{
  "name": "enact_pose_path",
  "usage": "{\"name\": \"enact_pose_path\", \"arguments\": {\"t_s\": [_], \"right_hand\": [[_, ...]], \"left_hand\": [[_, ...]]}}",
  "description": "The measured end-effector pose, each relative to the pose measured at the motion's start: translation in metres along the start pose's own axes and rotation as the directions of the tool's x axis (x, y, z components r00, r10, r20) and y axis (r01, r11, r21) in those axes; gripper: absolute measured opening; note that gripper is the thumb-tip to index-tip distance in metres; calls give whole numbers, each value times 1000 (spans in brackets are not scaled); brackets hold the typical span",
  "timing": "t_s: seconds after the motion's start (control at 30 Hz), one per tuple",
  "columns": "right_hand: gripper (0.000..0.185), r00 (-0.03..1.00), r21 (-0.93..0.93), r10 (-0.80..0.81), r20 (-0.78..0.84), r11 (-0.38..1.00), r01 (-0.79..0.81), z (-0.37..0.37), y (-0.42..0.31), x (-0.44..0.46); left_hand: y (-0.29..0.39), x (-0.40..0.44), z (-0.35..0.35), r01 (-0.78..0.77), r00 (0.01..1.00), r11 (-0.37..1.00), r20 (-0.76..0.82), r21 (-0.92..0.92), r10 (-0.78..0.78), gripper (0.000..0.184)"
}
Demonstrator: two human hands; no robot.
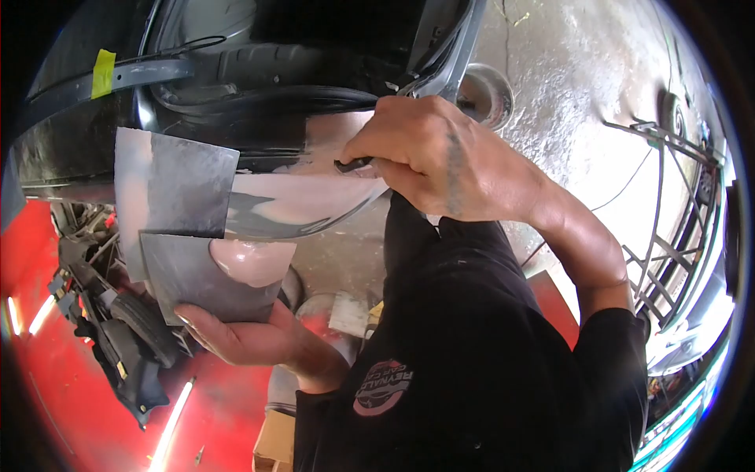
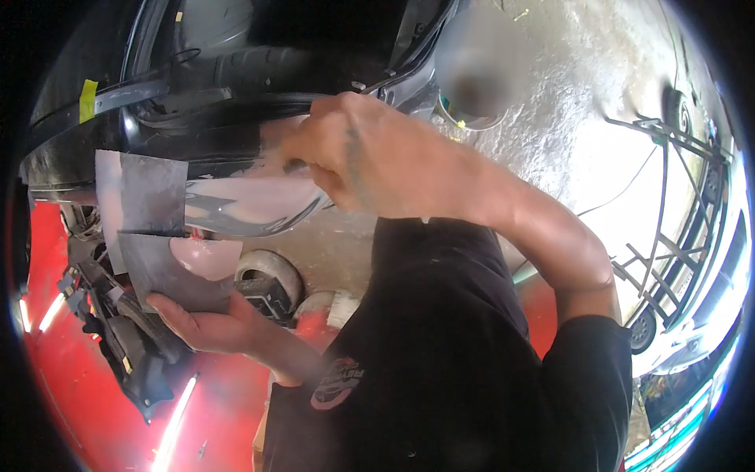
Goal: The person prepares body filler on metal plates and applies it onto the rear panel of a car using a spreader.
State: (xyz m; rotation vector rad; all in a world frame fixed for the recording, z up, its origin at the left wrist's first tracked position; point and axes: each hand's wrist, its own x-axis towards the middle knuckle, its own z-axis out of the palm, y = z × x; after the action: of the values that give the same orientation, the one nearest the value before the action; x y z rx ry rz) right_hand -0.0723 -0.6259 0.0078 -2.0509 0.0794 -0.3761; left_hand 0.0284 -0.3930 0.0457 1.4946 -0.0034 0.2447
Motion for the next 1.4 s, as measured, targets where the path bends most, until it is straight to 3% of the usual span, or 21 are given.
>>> {"name": "enact_pose_path", "arguments": {"t_s": [0.07, 0.27, 0.37, 0.53, 0.83, 1.03, 1.33, 1.4], "right_hand": [[27, 998, 7, 57, 20, 998, -57, -1, -10, -1], [29, 998, 0, -61, -21, 998, 61, -3, -21, -15], [27, 998, 109, 45, -42, 993, -40, -24, -18, -18], [27, 995, -42, 57, -85, 997, -61, -25, 7, -17], [31, 990, 52, 141, -29, 989, -140, -15, 2, -11], [37, 999, 61, 14, -36, 998, -12, 8, 9, 2], [31, 999, 153, 35, -34, 988, -30, -19, -12, -17], [31, 996, 82, 77, -51, 994, -73, -33, -7, -22]], "left_hand": [[1, 1, -2, 28, 999, 999, 18, -25, -28, 57], [0, 3, -1, 41, 999, 999, 31, -27, -40, 58], [0, 3, 2, 1, 1000, 1000, 5, 5, -1, 57], [-1, 7, -1, 3, 1000, 1000, 23, 4, -3, 56], [-2, 5, 3, -14, 1000, 1000, 13, -8, 14, 56], [-2, 4, 5, -39, 995, 997, 87, -60, 44, 57], [-2, 4, -6, 8, 999, 1000, 53, -30, -7, 58], [-2, 3, -6, -2, 999, 1000, 35, -13, 3, 58]]}}
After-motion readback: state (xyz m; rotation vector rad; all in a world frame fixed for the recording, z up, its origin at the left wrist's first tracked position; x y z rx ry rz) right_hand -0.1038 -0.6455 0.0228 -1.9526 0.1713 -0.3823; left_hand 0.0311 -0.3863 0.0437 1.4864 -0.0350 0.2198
